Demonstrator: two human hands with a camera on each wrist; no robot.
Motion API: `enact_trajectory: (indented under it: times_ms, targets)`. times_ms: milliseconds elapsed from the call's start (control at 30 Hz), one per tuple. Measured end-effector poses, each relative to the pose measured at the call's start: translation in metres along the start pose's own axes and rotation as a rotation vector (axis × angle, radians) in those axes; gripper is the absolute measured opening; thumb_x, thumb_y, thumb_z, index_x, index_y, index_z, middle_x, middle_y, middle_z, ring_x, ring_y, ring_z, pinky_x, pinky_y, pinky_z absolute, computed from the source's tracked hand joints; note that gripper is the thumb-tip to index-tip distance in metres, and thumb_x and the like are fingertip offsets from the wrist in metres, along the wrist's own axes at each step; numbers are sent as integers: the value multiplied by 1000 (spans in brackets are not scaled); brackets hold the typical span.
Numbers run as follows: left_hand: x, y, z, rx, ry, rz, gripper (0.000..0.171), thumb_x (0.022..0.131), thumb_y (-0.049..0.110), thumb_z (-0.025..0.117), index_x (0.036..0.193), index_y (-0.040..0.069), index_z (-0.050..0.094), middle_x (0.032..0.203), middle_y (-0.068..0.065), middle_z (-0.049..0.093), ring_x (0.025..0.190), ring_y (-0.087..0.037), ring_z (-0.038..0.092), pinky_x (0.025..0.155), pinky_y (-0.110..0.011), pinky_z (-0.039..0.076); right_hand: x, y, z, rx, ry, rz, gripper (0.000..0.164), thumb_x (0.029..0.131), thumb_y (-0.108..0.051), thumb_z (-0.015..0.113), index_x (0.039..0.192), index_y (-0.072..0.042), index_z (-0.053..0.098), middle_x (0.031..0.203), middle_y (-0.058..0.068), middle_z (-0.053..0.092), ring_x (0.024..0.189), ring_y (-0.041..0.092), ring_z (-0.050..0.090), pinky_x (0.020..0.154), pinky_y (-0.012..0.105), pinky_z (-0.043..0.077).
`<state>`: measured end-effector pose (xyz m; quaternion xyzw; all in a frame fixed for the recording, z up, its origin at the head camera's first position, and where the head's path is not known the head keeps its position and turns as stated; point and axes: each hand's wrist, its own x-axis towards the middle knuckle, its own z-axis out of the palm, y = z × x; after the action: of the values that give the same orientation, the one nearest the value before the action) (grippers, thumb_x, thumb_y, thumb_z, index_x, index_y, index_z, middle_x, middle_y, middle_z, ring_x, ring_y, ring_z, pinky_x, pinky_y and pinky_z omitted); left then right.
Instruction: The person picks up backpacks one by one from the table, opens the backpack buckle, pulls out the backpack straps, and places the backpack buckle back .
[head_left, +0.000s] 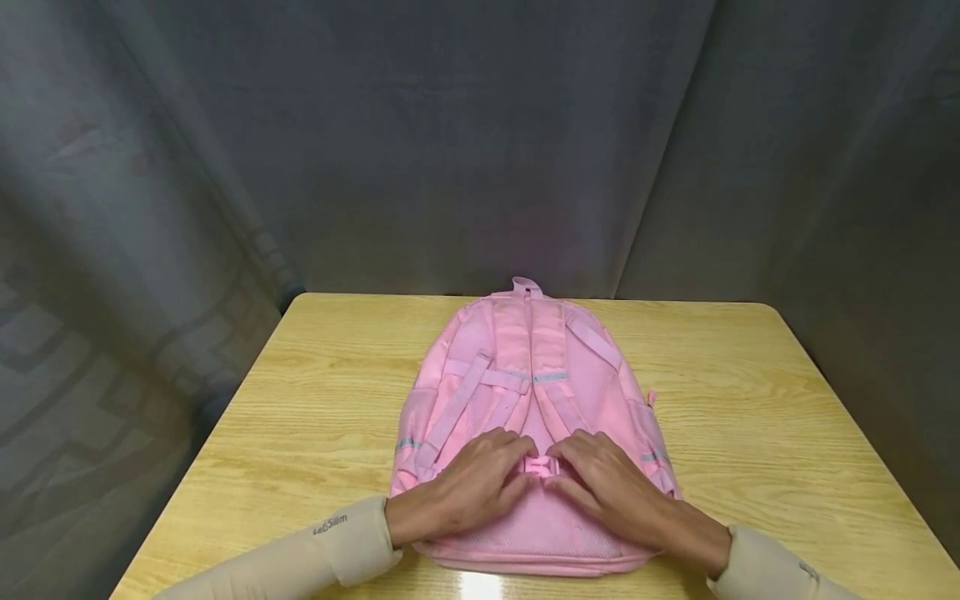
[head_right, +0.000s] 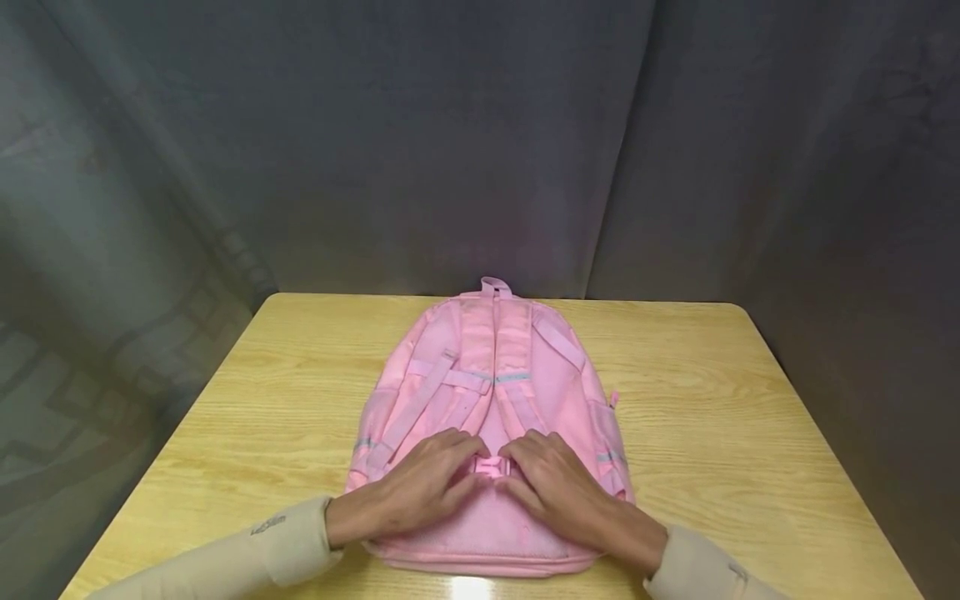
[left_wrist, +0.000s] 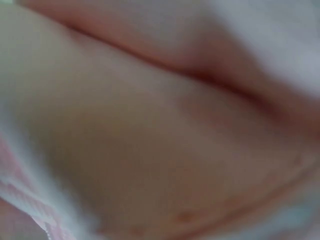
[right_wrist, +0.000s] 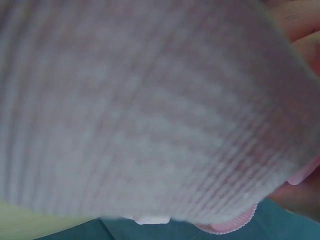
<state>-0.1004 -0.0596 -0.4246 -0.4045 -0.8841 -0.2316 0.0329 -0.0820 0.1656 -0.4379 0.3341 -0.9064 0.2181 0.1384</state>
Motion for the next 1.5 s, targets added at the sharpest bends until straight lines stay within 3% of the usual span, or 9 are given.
enact_trajectory:
  times_ms: [900, 1500]
  targets:
    - [0, -1, 0, -3, 23, -20, 17, 95, 29, 67, 105, 16, 68, 77, 12, 49, 73, -3, 45, 65, -14, 40, 0, 2, 2, 19, 3, -19, 24, 91, -34, 71, 107, -17, 67, 94, -15, 59, 87, 0, 53, 79, 25, 50]
    - [-2, -2, 0, 14, 2, -26, 12, 94, 25, 67, 101, 16, 67, 78, 12, 52, 74, -2, 47, 69, -16, 45, -3, 6, 3, 15, 16, -38, 23, 88, -32, 73, 105, -17, 67, 93, -14, 60, 86, 0, 53, 78, 25, 51]
